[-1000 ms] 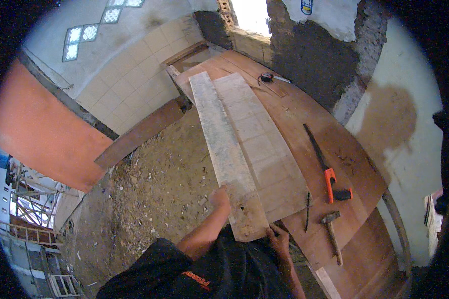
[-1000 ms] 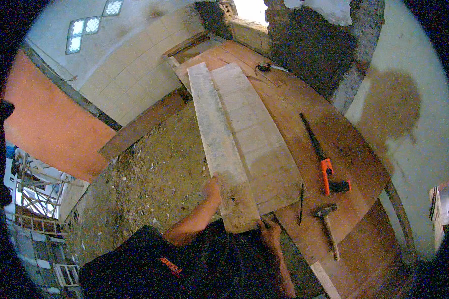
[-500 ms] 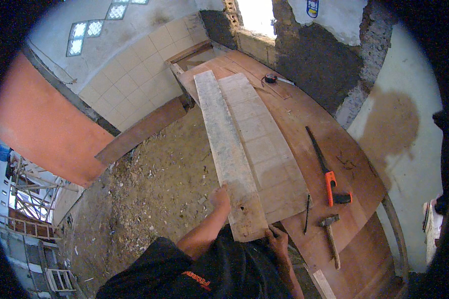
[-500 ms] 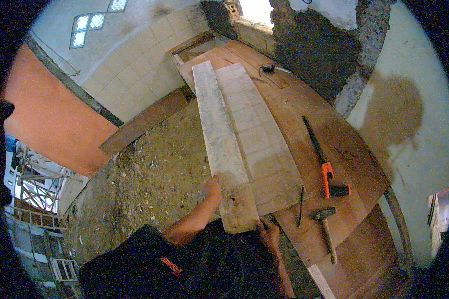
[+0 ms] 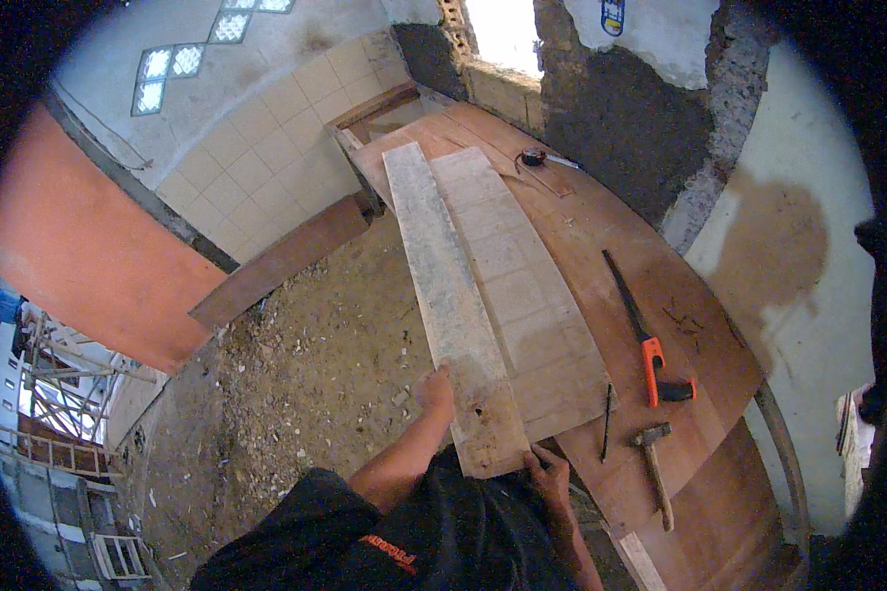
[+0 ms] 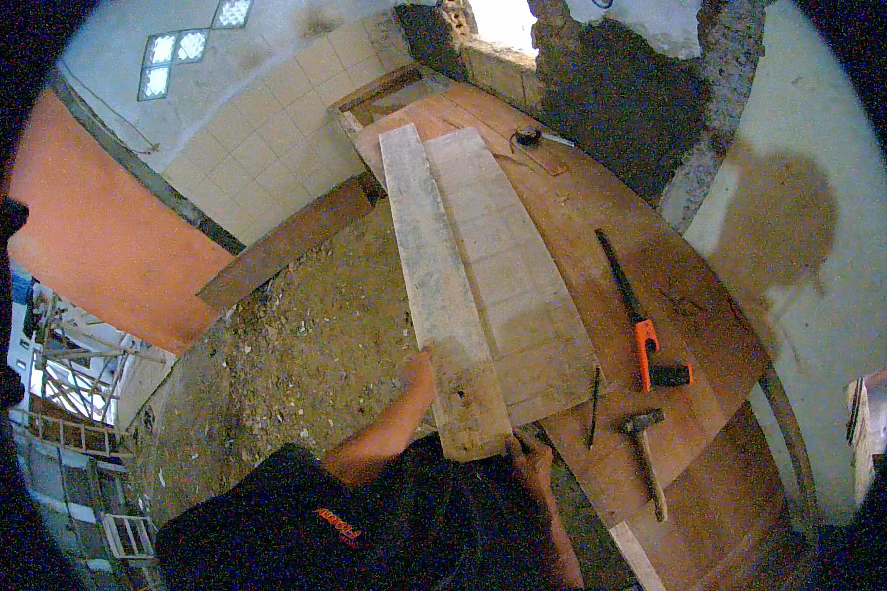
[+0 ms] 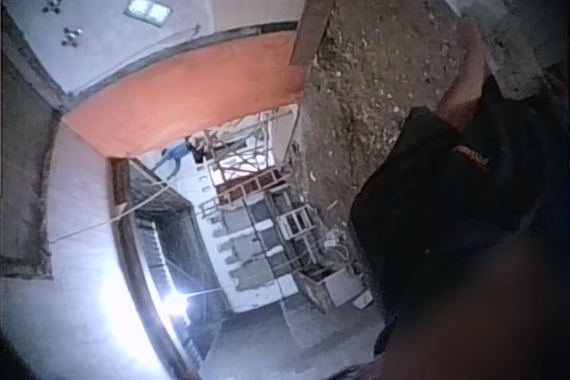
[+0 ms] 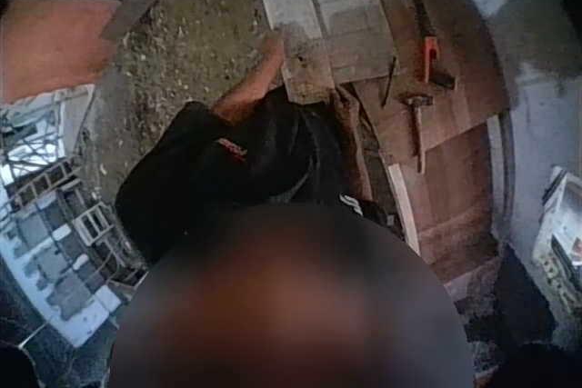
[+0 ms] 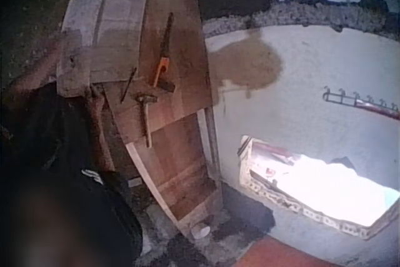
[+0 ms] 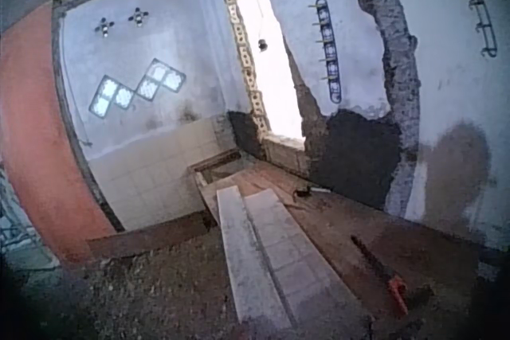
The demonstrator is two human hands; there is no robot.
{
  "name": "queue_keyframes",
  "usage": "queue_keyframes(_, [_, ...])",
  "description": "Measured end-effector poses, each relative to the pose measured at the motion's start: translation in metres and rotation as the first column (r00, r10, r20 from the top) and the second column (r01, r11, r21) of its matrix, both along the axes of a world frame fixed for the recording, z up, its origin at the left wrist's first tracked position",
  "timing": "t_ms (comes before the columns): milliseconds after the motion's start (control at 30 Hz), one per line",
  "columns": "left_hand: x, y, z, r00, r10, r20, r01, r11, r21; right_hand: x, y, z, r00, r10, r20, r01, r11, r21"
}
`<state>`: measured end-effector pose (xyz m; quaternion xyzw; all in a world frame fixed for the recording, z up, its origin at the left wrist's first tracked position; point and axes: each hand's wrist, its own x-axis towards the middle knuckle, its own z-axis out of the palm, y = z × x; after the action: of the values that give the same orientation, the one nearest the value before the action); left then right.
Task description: The person assembles a wooden cabinet by hammering nails into a frame, measuring and marking a plywood panel, and hammering nails into a wooden plank. They use a hammer, tape measure, and pencil to join components and prepare parts for attachment.
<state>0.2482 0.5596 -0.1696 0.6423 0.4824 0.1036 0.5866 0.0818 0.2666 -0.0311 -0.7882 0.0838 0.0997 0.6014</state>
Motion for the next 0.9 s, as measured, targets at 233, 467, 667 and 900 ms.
queue_keyframes(233, [-0.006,-0.01,0.044,0.934,-0.213,-0.286,0.289,0.922,0.258,-0.002,-0.002,-0.024,1.0,0.012,0.028,-0.01,0.995,-0.104])
queue_keyframes(467, [-0.009,0.013,-0.004,0.881,-0.462,-0.1,0.465,0.808,0.361,0.004,-0.002,-0.007,0.995,0.097,0.01,-0.093,0.98,-0.178])
queue_keyframes(667, [-0.003,0.034,-0.013,0.76,-0.618,-0.201,0.649,0.738,0.185,0.003,-0.002,0.005,0.998,0.062,0.02,-0.06,0.995,-0.076])
queue_keyframes(900, [0.001,0.025,0.018,0.974,-0.12,0.191,0.205,0.822,-0.531,0.003,0.0,-0.001,0.998,0.034,0.051,-0.033,0.999,-0.027])
